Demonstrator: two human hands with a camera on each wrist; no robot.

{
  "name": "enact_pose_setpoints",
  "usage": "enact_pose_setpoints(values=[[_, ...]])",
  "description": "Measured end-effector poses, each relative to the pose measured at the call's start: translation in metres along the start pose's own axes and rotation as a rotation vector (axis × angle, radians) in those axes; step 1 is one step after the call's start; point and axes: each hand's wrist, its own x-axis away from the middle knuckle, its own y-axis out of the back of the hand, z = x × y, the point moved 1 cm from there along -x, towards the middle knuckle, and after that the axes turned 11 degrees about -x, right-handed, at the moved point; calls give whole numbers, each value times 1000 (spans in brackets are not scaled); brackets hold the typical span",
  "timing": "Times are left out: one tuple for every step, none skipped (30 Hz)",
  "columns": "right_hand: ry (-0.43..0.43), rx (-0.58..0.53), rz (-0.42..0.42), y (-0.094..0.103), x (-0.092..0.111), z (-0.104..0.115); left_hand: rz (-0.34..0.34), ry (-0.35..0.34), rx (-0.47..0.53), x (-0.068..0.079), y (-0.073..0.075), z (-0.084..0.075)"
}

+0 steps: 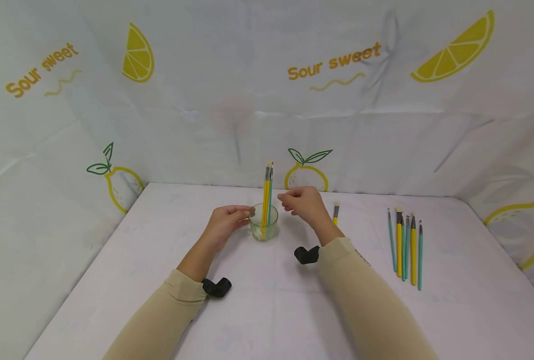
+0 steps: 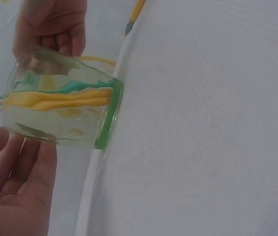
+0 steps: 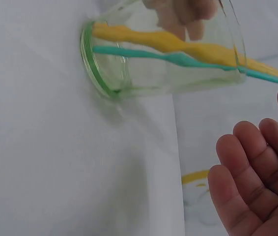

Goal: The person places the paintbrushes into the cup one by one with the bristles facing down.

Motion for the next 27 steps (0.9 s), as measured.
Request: enact_pose_setpoints(values=[[-3,6,-5,5,1,-1,-1,0,1,0,0,0],[-5,17,-8,11,2,-1,-2,2,0,0,0,0],[-5,29,-13,18,3,-2,-4,3,-2,0,-1,0],[-5,42,-15,24,5,-3,-5,4,-4,-1,-1,-1],[-5,54,-16,32,7,-4,-7,5,-8,0,-1,-1],[-6,69,-16,39,8,-6,-8,8,-6,-1,-1,-1],[-6,85,-15,47,11,-8,-9,9,-4,0,-1,-1],[-5,107,-16,55,13,-10,-9,12,-3,0,-1,-1],[-7,126,-18,62,15,-12,-9,10,-3,0,-1,-1],[-9,155,-20,69,18,-14,-10,13,-1,0,-1,-2],[-9,190,-23,76,21,-16,-10,15,1,0,-1,-2],[-9,236,-29,82,23,-19,-10,14,6,0,-1,-2],[-8,285,-33,88,25,-21,-10,15,6,0,-1,-2],[-8,335,-38,92,27,-24,-11,16,7,0,-1,-2],[-12,378,-41,96,29,-26,-12,17,8,0,-1,-3],[-19,424,-40,100,30,-29,-13,20,9,0,-1,-3],[-25,460,-36,102,31,-32,-15,18,7,1,-1,-3],[-35,488,-31,104,31,-35,-18,19,5,1,-1,-3],[-49,508,-22,104,32,-37,-20,21,0,1,-1,-4],[-64,524,-14,104,31,-41,-22,21,-2,1,-1,-4],[-78,534,-1,104,31,-44,-23,19,-5,1,-2,-4],[-95,543,8,104,31,-47,-23,18,-6,2,-2,-4],[-111,550,15,102,30,-51,-23,20,-8,2,-2,-4],[-136,554,17,101,30,-54,-20,22,-7,2,-2,-3],[-155,558,20,100,29,-56,-18,19,-5,1,-2,-3],[-173,564,19,99,28,-58,-16,20,-4,1,-2,-3],[-191,565,15,97,28,-60,-15,19,1,1,-2,-3]])
